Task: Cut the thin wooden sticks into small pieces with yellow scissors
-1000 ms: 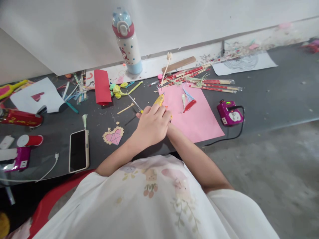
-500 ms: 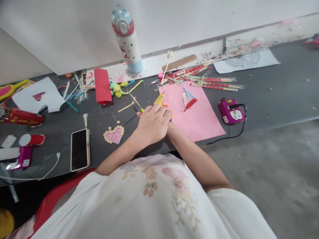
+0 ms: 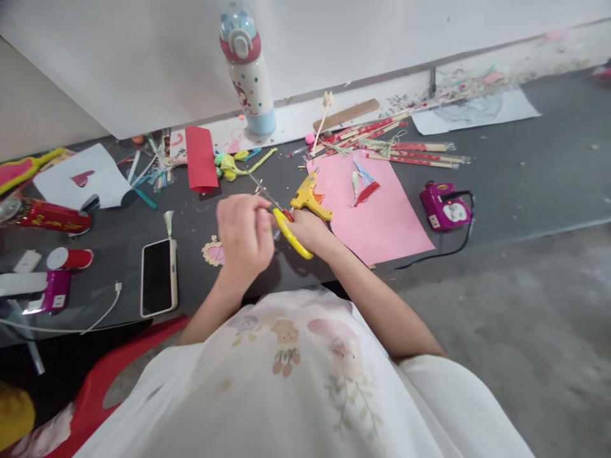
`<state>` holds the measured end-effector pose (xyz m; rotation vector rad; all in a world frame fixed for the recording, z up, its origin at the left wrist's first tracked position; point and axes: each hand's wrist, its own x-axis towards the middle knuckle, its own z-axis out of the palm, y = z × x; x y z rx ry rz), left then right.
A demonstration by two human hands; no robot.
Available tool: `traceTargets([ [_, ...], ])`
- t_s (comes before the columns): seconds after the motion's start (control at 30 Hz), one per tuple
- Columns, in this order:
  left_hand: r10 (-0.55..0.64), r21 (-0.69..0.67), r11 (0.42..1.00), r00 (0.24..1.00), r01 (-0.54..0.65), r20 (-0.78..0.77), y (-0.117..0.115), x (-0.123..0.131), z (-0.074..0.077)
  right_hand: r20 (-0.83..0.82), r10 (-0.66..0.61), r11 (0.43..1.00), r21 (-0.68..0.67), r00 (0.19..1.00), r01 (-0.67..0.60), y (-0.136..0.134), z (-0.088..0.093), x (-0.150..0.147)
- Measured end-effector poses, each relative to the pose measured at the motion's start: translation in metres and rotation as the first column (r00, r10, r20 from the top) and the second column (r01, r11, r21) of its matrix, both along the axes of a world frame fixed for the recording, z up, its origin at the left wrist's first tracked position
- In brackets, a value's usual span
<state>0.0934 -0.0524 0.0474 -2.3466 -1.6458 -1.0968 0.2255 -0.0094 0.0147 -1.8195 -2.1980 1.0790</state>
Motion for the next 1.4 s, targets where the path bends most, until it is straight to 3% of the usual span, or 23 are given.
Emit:
traceTargets([
  [0.1, 0.173, -0.025, 0.985, 0.985, -0.174, -0.013, 0.002, -0.024, -0.011, -0.007, -0.011, 0.999, 0.031, 1.000, 0.011, -0.008, 0.003, 0.003],
  [0.17, 0.203, -0.066, 0.975, 0.974, -0.210, -0.095, 0.004, -0.033, -0.018, 0.005, -0.024, 0.997, 0.073, 1.000, 0.024, -0.015, 0.008, 0.005],
  [0.3, 0.138, -0.117, 0.978, 0.961, -0.170, -0.240, 0.005, -0.039, -0.030, 0.030, -0.015, 0.994, 0.106, 0.999, 0.012, -0.027, 0.017, 0.008],
  [0.47, 0.070, -0.094, 0.991, 0.961, -0.099, -0.268, 0.000, -0.042, -0.038, 0.030, 0.067, 0.975, 0.209, 0.997, -0.072, -0.033, 0.016, 0.015],
  [0.7, 0.021, -0.064, 0.997, 0.979, -0.035, -0.203, -0.007, -0.043, -0.035, 0.022, 0.174, 0.932, 0.321, 0.985, -0.171, -0.035, 0.012, 0.022],
  [1.4, -0.037, -0.143, 0.990, 0.947, -0.010, -0.318, -0.011, -0.050, -0.025, 0.050, 0.206, 0.953, 0.217, 0.977, -0.212, -0.031, 0.025, 0.025],
])
